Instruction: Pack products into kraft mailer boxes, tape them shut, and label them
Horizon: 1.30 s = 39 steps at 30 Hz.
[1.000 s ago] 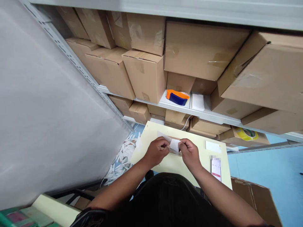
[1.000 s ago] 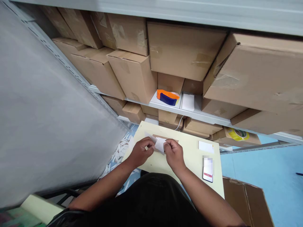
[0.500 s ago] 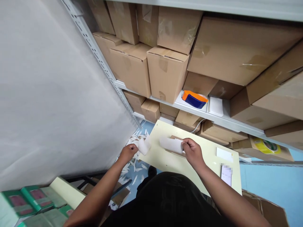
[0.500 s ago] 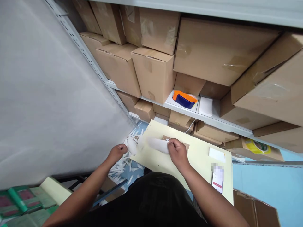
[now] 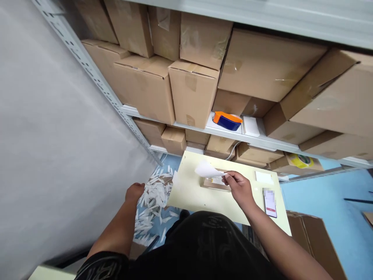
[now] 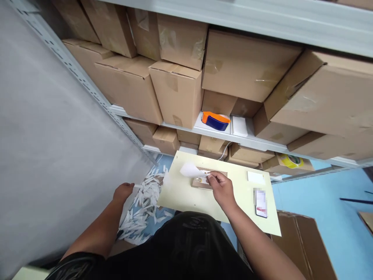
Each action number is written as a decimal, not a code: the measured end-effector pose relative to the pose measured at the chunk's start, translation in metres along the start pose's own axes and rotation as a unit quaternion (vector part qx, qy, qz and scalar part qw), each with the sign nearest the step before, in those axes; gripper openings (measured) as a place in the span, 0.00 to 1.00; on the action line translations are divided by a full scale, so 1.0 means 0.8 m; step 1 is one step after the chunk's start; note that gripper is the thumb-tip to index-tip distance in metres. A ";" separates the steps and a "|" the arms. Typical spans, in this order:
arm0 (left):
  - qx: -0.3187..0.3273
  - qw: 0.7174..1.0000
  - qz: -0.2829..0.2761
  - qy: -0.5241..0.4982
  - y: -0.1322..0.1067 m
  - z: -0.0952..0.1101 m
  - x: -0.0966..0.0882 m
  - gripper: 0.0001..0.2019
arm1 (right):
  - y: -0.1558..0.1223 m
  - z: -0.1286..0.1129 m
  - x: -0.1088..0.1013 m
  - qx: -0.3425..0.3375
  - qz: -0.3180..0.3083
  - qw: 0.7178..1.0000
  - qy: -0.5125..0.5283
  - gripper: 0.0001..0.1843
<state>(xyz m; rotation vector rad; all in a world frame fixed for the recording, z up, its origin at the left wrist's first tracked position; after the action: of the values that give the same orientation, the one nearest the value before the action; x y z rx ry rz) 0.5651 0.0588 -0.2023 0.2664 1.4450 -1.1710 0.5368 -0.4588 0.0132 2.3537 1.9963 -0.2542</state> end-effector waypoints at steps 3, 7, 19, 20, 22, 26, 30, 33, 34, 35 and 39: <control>0.005 1.000 0.007 -0.011 0.018 0.011 -0.004 0.15 | -0.013 0.006 -0.008 0.003 0.043 0.999 0.027 0.17; 0.072 0.994 -0.010 -0.084 0.000 0.080 -0.003 0.13 | -0.028 0.020 -0.018 0.012 0.089 0.995 0.049 0.16; 0.253 0.804 -0.335 -0.422 -0.239 0.358 0.031 0.17 | -0.014 0.089 -0.062 0.024 0.124 0.988 0.086 0.13; 0.259 0.808 -0.325 -0.417 -0.243 0.367 0.034 0.15 | -0.011 0.096 -0.067 0.026 0.127 0.988 0.081 0.13; 0.264 0.815 -0.312 -0.410 -0.248 0.381 0.044 0.12 | -0.004 0.111 -0.077 0.032 0.133 0.988 0.065 0.13; 0.261 0.828 -0.278 -0.412 -0.248 0.398 0.071 0.10 | 0.008 0.140 -0.085 0.066 0.137 0.988 0.038 0.14; 0.302 0.873 -0.162 -0.347 -0.239 0.411 0.081 0.05 | 0.020 0.161 -0.090 0.074 0.139 0.986 -0.046 0.13; 0.330 0.901 -0.098 -0.264 -0.235 0.421 0.086 0.01 | 0.028 0.178 -0.092 0.061 0.117 0.984 -0.116 0.13; 0.338 0.905 -0.090 -0.242 -0.234 0.425 0.089 0.01 | 0.031 0.184 -0.092 0.055 0.106 0.983 -0.136 0.13; 0.348 0.907 -0.086 -0.222 -0.233 0.428 0.093 0.02 | 0.033 0.190 -0.092 0.050 0.096 0.982 -0.154 0.14; 0.395 0.906 -0.075 -0.134 -0.233 0.439 0.112 0.06 | 0.042 0.213 -0.090 0.028 0.057 0.968 -0.243 0.16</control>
<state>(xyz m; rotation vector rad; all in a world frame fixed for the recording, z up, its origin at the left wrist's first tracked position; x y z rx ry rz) 0.6197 -0.3355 -0.1162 0.5315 0.6971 -1.8122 0.5423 -0.5582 -0.1464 2.1496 1.6335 -0.8017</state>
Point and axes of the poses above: each hand's wrist, its own y-axis towards the middle knuckle, its own x-axis out of the palm, z = x × y, the point moved 7 cm from there along y, towards the middle knuckle, and after that the axes turned 3 degrees about -x, right-handed, at the moved point
